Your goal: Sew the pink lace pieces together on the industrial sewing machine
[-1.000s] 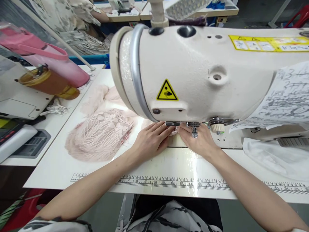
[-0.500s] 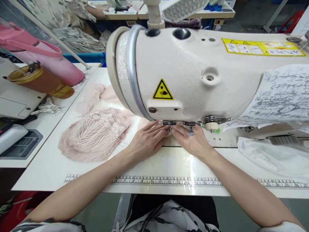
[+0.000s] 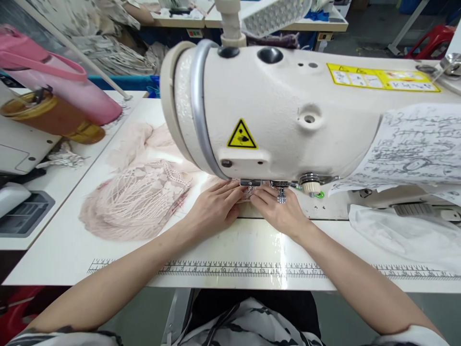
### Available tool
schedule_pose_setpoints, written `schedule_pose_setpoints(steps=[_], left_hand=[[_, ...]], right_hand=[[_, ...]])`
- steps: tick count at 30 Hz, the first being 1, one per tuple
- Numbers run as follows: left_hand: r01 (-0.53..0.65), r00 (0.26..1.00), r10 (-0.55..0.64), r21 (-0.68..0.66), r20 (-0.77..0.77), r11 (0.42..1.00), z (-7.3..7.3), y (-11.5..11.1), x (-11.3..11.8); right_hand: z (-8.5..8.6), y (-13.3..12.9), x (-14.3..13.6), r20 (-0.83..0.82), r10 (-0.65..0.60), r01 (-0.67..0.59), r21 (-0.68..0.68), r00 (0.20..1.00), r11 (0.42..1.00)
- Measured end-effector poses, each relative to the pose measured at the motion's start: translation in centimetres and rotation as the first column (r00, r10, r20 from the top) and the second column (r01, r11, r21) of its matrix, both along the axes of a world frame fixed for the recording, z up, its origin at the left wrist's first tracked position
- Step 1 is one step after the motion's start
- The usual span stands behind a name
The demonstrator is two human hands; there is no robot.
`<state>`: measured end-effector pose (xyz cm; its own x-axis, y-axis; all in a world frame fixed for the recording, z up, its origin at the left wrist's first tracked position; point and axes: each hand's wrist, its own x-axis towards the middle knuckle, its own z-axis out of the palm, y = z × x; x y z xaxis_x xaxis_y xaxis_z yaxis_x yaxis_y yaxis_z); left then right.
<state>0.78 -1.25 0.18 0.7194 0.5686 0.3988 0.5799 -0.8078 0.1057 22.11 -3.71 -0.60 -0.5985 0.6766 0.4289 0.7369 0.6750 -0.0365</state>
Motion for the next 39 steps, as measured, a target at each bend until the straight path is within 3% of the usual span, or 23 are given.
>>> schedule_pose_setpoints(steps=[13,20,28,39], left_hand=[[-0.017,1.000,0.016,-0.047,-0.006,0.999,0.0,0.0,0.0],[0.035,0.999,-0.036,0.030,0.040,0.999,0.2,0.2,-0.2],[0.059,0.995,-0.061,0.026,0.076,0.998,0.1,0.1,-0.5],[0.074,0.994,-0.080,0.082,0.074,0.994,0.3,0.2,-0.4]], right_hand=[[0.3,-0.2,-0.5,-0.003,-0.013,0.013,0.010,1.000,1.000],[0.7,-0.4,-0.9,0.003,-0.035,0.035,0.017,0.999,0.999],[0.1,-0.3,-0.6,-0.052,-0.004,0.003,-0.018,0.999,1.000],[0.7,-0.6,-1.0,-0.065,-0.017,0.021,0.062,0.998,0.998]])
